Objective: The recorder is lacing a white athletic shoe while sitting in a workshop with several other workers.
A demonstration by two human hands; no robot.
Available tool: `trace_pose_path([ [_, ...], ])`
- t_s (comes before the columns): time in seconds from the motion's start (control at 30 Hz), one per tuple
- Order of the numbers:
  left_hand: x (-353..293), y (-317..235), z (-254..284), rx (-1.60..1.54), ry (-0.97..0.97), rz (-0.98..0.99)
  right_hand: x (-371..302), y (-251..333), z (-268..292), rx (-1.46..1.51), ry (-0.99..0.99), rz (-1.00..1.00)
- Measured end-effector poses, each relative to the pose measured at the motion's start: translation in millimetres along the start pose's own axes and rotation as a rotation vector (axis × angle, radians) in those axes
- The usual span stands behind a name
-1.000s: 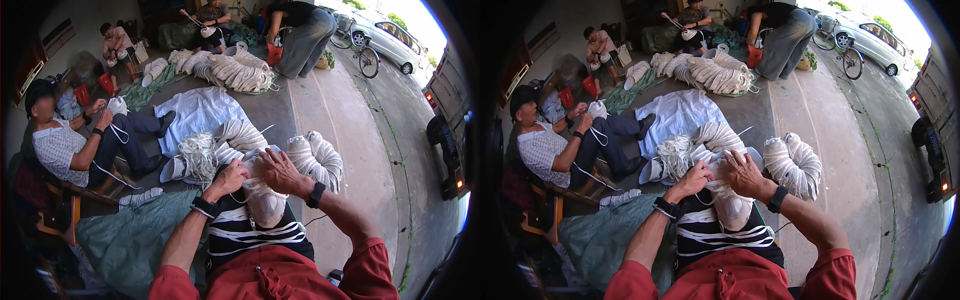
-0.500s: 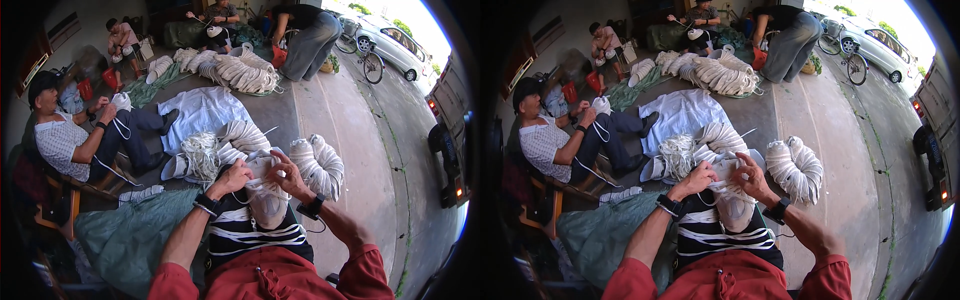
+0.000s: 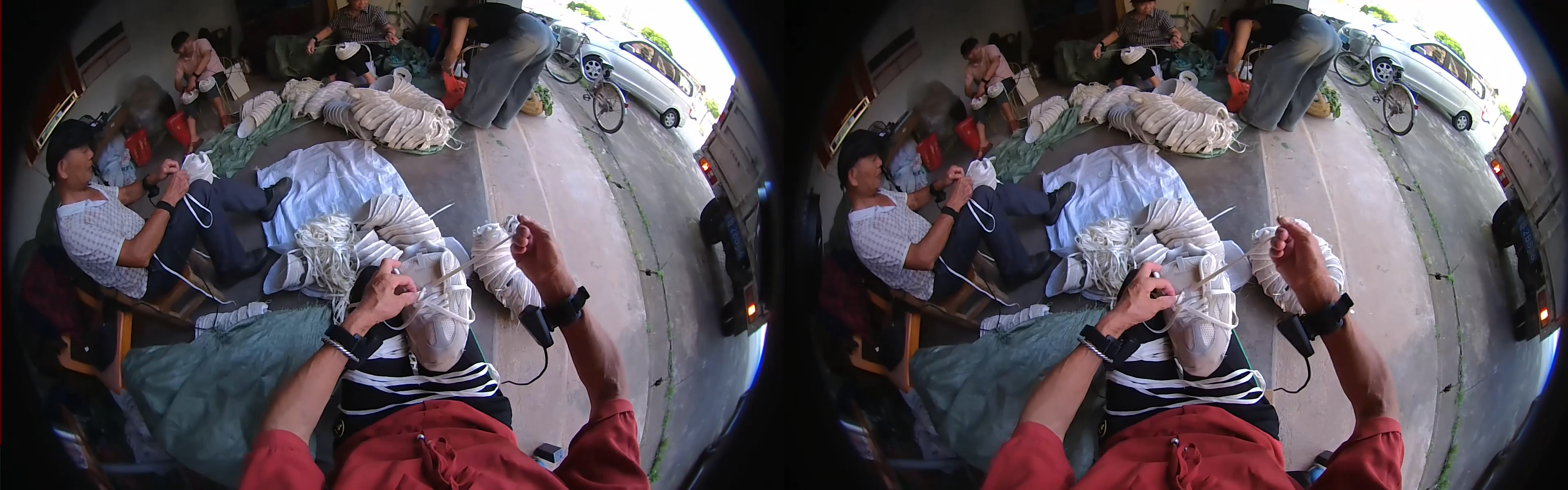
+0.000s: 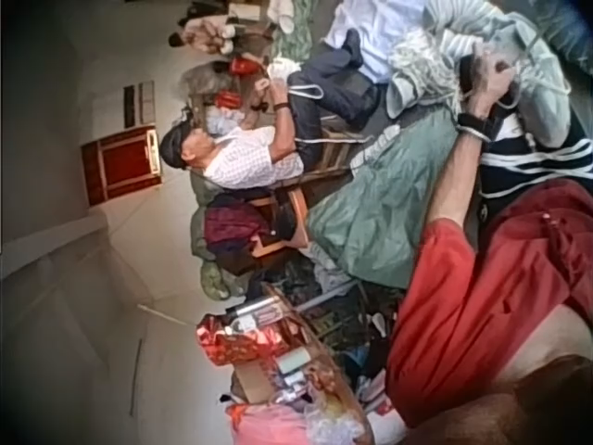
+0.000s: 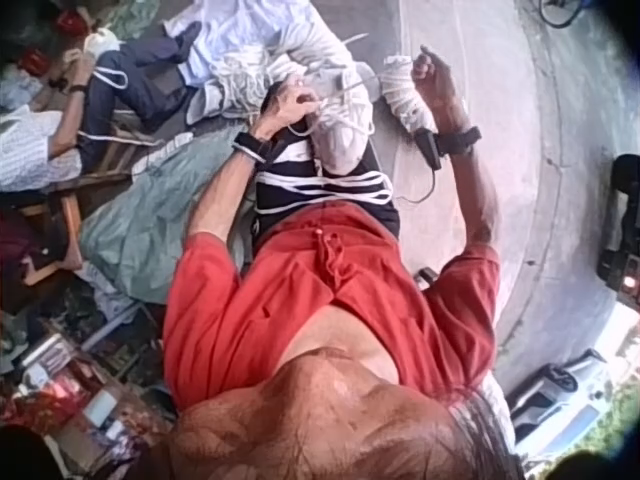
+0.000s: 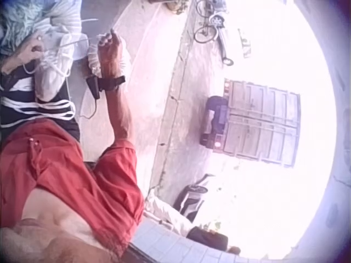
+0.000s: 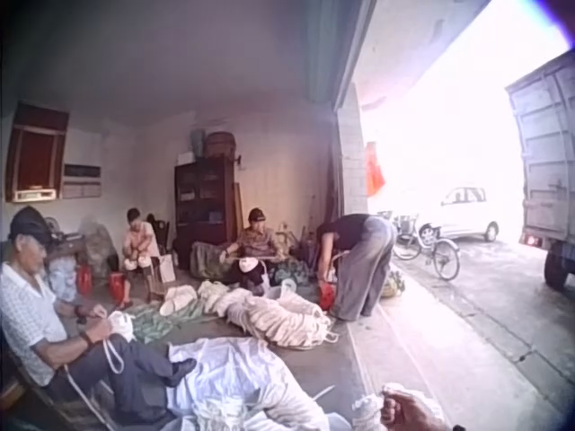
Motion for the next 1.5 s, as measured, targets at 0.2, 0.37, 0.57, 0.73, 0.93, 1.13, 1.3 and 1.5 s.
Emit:
trace_pose_path([
  [0.2,-16,10,-3,-0.147,-0.145,-0.102,-4,50,80,-0.102,-0.338,0.099],
  [0.37,-60,41,47,0.082,-0.276,-0.114,-27,135,162,0.120,-0.483,0.386],
  [0.57,-159,171,126,0.299,-0.602,0.246,-114,293,301,0.165,-0.524,0.599],
  [0.73,-147,140,91,0.357,-0.662,0.262,-78,178,202,-0.472,-0.687,0.492],
  [0.93,-55,-19,13,0.169,-0.342,-0.191,-49,-20,39,-0.931,0.080,-0.071],
  [1.13,-23,-42,-18,0.317,-0.316,-0.254,-43,-97,-50,-1.529,0.492,0.308],
  [1.3,-15,-36,-21,0.356,-0.297,-0.207,-33,-103,-56,-1.845,0.569,0.465],
  [1.5,-15,-30,-20,0.314,-0.357,-0.200,-28,-99,-62,-1.772,0.679,0.380],
])
Point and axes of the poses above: each hand's wrist, its own x-axis towards the middle knuckle, its own z-axis out of the back of the hand, y = z × x, the point moved 4 cm from there along x, towards the middle knuckle, and after that the axes turned 6 degrees about y, right-handed, at the moved point
